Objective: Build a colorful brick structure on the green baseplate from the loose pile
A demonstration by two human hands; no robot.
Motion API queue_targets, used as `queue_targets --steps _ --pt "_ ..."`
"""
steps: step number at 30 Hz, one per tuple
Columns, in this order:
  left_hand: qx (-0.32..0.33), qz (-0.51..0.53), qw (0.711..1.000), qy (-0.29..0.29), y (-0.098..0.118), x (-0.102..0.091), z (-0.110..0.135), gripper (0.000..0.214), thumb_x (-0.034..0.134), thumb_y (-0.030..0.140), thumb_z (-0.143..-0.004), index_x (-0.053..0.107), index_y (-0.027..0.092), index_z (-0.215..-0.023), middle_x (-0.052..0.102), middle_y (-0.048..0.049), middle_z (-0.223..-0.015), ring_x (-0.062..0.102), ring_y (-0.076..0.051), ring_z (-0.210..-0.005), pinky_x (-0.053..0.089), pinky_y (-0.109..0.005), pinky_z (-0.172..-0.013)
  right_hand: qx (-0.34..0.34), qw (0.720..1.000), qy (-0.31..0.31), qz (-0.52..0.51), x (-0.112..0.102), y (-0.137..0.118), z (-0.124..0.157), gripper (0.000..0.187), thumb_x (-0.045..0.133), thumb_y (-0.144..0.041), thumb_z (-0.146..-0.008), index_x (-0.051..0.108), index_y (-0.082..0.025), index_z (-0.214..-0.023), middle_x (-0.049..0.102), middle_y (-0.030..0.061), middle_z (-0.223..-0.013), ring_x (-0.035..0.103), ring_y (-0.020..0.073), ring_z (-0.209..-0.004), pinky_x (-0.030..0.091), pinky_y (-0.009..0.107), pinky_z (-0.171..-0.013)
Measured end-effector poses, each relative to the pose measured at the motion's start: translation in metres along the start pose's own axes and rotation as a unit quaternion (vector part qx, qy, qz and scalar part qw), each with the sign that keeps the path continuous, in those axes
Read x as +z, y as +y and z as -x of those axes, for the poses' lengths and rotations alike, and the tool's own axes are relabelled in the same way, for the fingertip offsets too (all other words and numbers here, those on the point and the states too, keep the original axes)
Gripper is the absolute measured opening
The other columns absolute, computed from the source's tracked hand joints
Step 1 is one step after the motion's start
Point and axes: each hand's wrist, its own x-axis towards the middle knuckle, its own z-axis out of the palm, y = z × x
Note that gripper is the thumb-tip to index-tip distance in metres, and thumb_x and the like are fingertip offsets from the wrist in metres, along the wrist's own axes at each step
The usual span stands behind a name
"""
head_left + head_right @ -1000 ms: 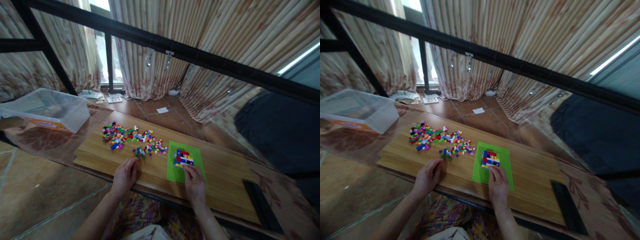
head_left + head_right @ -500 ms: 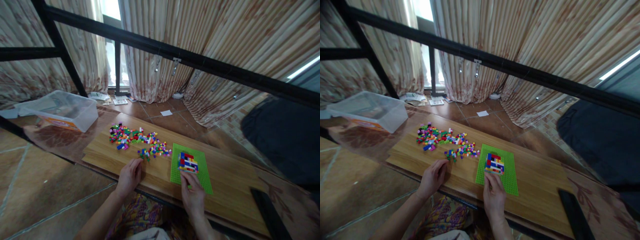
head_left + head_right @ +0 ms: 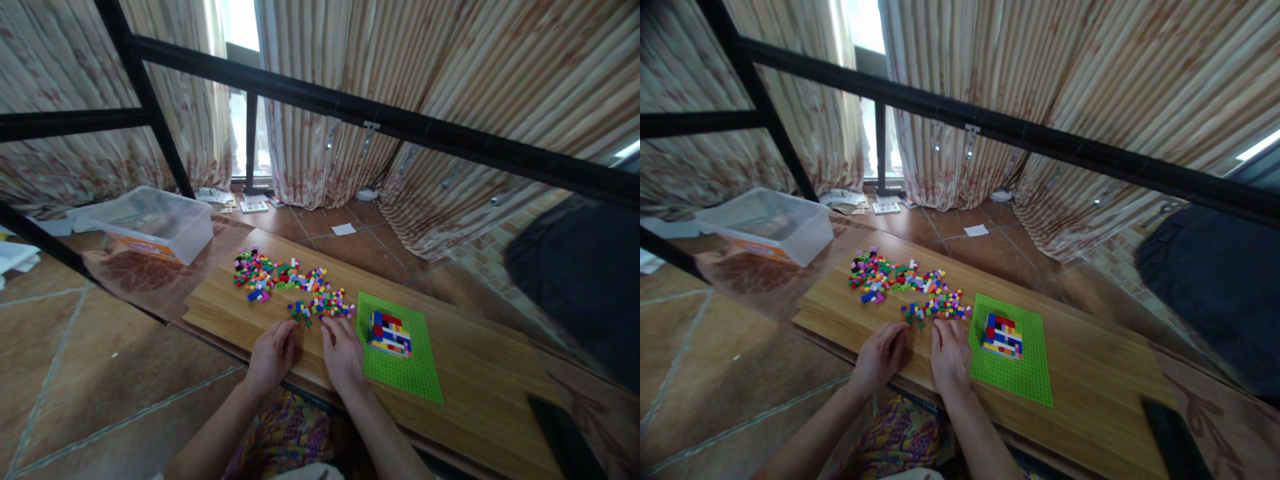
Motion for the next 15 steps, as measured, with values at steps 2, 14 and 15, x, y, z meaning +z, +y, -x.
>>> queue_targets --steps 2,14,15 --pt "0.000 -0.004 1.000 -0.001 0.000 0.000 0.000 0.021 0.042 0.018 -0.090 0.058 0.020 -0.104 0.066 -0.0058 -0.092 0.065 -0.016 -0.085 0.053 -0.027 -0.075 -0.008 1.000 0.005 0.030 0.005 0.000 -0.008 0.027 0.043 -0.025 -0.092 0.068 -0.022 -0.103 0.065 0.0068 -0.094 0.058 0.0204 -0.092 0.046 0.035 -0.084" --pt "0.000 -0.013 1.000 0.003 -0.002 0.001 0.000 0.022 0.043 0.018 -0.090 0.059 0.021 -0.105 0.066 -0.0058 -0.091 0.065 -0.017 -0.084 0.054 -0.029 -0.076 0.014 0.999 -0.009 -0.035 0.013 0.004 -0.009 0.023 0.046 -0.023 -0.090 0.069 -0.022 -0.088 0.066 0.0070 -0.090 0.058 0.0207 -0.089 0.045 0.035 -0.082" --pt "0.000 -0.015 1.000 0.003 -0.001 0.001 0.000 0.022 0.043 0.018 -0.090 0.059 0.021 -0.104 0.066 -0.0059 -0.091 0.065 -0.017 -0.085 0.054 -0.029 -0.076 0.043 0.995 -0.002 -0.088 0.009 0.003 -0.007 0.021 0.048 -0.025 -0.089 0.069 -0.022 -0.090 0.067 0.0066 -0.091 0.060 0.0203 -0.089 0.047 0.035 -0.082"
